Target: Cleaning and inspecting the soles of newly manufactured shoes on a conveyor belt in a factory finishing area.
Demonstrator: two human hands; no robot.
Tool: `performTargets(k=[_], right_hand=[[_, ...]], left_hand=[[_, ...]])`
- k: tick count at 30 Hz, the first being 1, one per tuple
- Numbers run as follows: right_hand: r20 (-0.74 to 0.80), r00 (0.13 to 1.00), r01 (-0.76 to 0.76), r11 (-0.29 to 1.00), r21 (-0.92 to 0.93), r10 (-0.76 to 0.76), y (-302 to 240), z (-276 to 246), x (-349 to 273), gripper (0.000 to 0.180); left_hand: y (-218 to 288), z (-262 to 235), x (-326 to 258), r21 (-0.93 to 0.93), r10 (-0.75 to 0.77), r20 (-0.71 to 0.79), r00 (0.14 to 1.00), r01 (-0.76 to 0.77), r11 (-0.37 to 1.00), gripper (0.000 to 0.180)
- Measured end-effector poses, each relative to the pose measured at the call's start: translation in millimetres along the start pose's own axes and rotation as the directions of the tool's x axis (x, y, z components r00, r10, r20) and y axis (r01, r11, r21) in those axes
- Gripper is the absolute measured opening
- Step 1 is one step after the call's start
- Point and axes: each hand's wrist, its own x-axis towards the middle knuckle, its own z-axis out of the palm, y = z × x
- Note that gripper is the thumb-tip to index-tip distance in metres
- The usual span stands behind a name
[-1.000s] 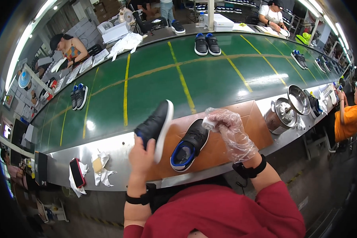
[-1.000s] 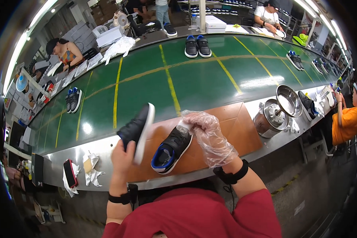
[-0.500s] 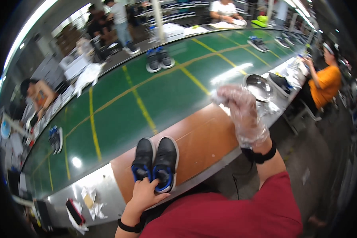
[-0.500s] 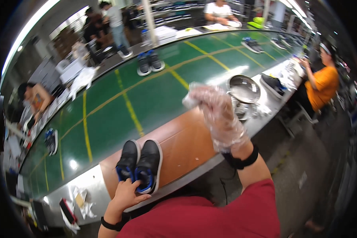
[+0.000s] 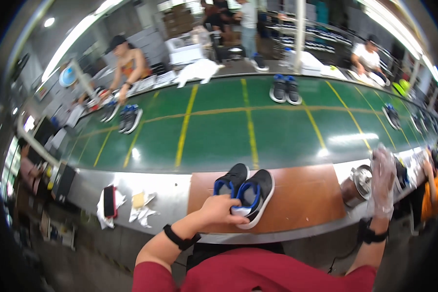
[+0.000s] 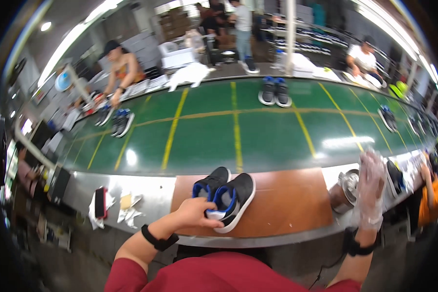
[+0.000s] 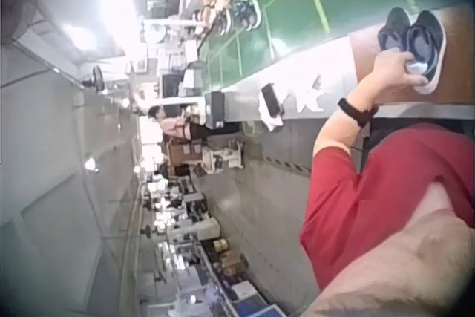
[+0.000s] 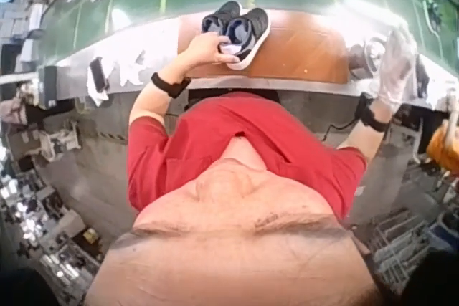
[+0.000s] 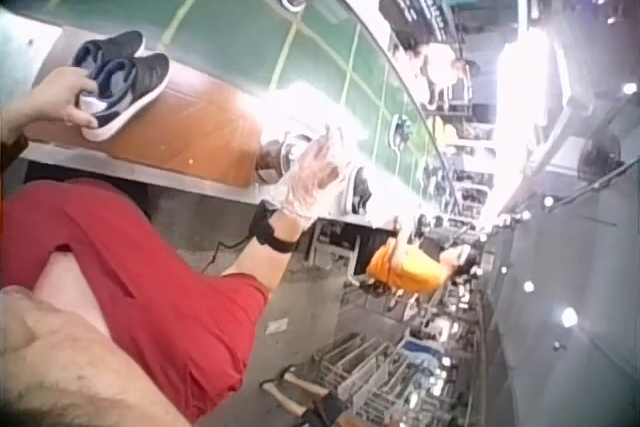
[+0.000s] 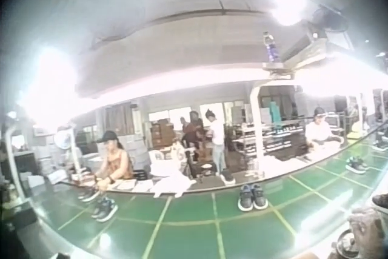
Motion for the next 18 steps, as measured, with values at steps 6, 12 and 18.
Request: performTargets(k=[6,12,18], right_hand=[[0.145,0.988,-0.008,0.92,0.392,-0.054,-76,55,-13,0.021],[0.28,0.955,-0.023,0.922,0.386,-0.093,-116,100,-28,0.022],[0.294,0.949,-0.006,0.925,0.381,-0.115,-119,137,-33,0.022]], left_hand=[[-59,-47,25,-0.979,-0.396,-0.041,0.918,0.042,0.2,0.057],[-141,-116,66,-0.905,-0.531,-0.078,0.844,-0.283,-0.317,0.047],[-219,-167,126,-0.817,-0.769,-0.029,0.639,-0.458,-0.35,0.043]])
